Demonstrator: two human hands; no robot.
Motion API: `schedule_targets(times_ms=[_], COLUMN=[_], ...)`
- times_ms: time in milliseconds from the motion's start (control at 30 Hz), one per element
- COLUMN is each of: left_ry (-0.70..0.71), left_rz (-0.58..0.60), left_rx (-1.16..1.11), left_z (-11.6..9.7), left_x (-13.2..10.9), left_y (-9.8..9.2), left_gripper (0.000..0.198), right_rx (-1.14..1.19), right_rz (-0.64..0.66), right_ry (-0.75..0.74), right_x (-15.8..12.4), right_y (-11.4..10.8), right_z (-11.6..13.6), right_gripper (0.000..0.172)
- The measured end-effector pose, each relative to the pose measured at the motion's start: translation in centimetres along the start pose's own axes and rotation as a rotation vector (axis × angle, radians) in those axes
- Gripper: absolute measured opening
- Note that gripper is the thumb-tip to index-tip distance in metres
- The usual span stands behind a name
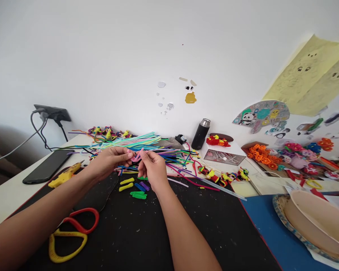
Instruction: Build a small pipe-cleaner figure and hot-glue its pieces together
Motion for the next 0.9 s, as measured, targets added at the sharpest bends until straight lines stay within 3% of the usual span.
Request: schedule_targets(times_ms=[367, 567, 900], left_ry=[0.055, 0.166, 0.183], left_rz=[0.035, 0.034, 0.015], left_rx=[0.056, 0.164, 0.152], left_z=[0.3, -0.3, -1.3], left_x=[0.0, -0.3, -0.9], left_y=[-0.1, 0.1, 0.8], left_gripper=[0.04, 0.036, 0.04], right_rx=[-0.088, -0.17, -0.241], right_rz=[0.036, 0.033, 0.068], right_ry=[-0.062, -0.093, -0.125], right_x=[0.2, 0.1, -0.1], right_y=[0.0, -0.2, 0.2], right_z=[-0.5, -0.5, -0.3], right_gripper=[0.042, 0.041, 0.041])
Point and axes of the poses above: each hand's wrist, its own x-axis towards the middle knuckle, its own y-axis out of the palm, z = x × y, the point moved 3 cm from there along x, towards the middle knuckle, and after that the axes turned 11 degrees about -z, right-handed, at the moved point
